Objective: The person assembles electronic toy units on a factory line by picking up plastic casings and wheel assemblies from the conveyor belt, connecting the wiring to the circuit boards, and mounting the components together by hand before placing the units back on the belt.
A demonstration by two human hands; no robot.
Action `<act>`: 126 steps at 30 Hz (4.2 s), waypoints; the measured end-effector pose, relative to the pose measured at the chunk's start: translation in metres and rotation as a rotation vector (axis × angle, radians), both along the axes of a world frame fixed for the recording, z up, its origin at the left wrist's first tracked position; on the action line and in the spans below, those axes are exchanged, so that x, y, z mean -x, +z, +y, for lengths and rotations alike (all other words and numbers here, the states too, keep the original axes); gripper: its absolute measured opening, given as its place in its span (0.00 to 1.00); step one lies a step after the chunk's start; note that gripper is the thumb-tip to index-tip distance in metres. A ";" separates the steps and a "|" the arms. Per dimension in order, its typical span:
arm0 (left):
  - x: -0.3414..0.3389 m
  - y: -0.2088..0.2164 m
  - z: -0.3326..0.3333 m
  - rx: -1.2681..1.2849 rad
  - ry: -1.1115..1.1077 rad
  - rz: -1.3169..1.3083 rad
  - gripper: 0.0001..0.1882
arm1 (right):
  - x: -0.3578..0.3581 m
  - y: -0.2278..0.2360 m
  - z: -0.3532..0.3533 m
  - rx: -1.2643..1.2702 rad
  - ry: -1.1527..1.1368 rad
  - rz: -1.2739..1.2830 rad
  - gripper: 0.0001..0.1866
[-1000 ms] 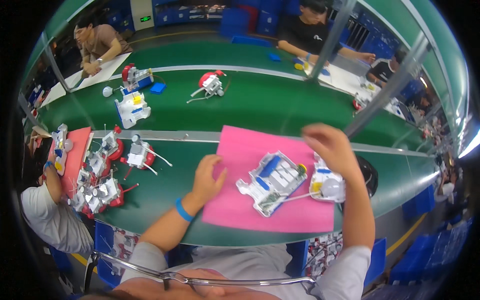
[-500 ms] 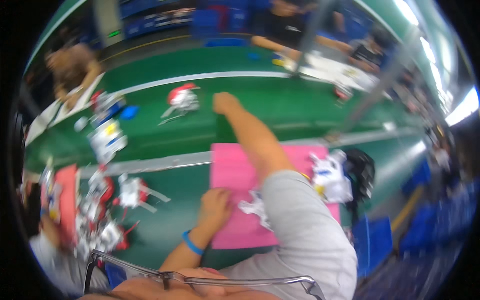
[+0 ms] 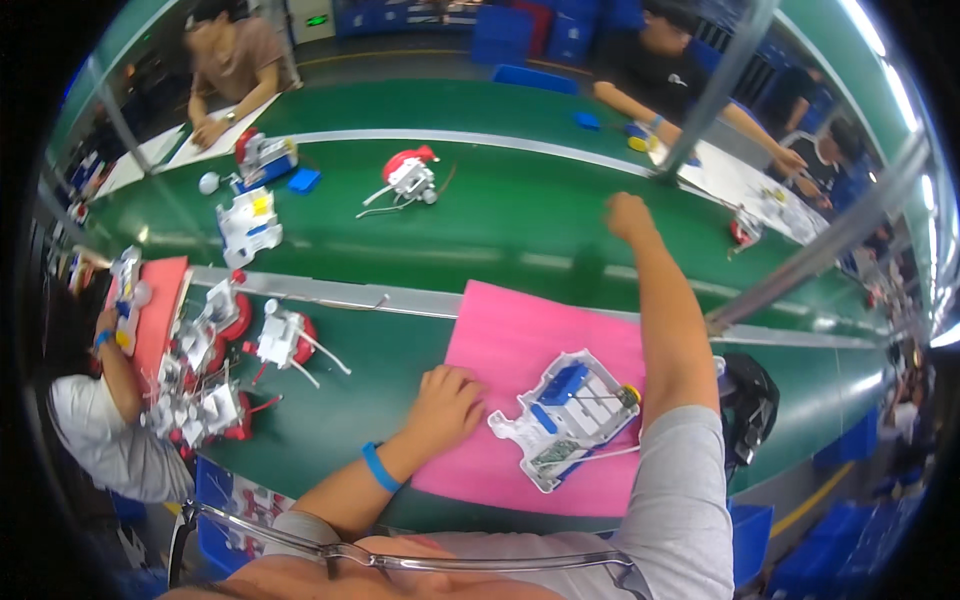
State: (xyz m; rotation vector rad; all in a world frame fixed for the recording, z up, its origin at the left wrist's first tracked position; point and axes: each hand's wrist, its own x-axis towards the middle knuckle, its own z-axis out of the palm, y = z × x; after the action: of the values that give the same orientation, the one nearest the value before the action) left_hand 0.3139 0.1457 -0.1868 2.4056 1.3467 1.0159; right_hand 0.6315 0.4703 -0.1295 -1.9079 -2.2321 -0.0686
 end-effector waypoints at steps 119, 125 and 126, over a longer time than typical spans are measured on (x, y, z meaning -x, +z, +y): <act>-0.001 0.011 -0.018 0.738 -0.250 -1.647 0.39 | 0.067 0.021 -0.335 0.612 0.861 0.139 0.05; 0.004 0.006 -0.021 0.748 -0.242 -1.703 0.38 | 0.064 0.017 -0.335 0.619 0.845 0.136 0.02; 0.004 0.006 -0.020 0.752 -0.243 -1.703 0.38 | 0.064 0.014 -0.337 0.559 0.853 0.179 0.01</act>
State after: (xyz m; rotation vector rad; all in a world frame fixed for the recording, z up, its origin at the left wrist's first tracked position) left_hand 0.3101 0.1253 -0.1808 0.5455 0.4942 1.4326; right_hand 0.5673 0.1338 -0.1156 -0.8935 -2.9015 0.8811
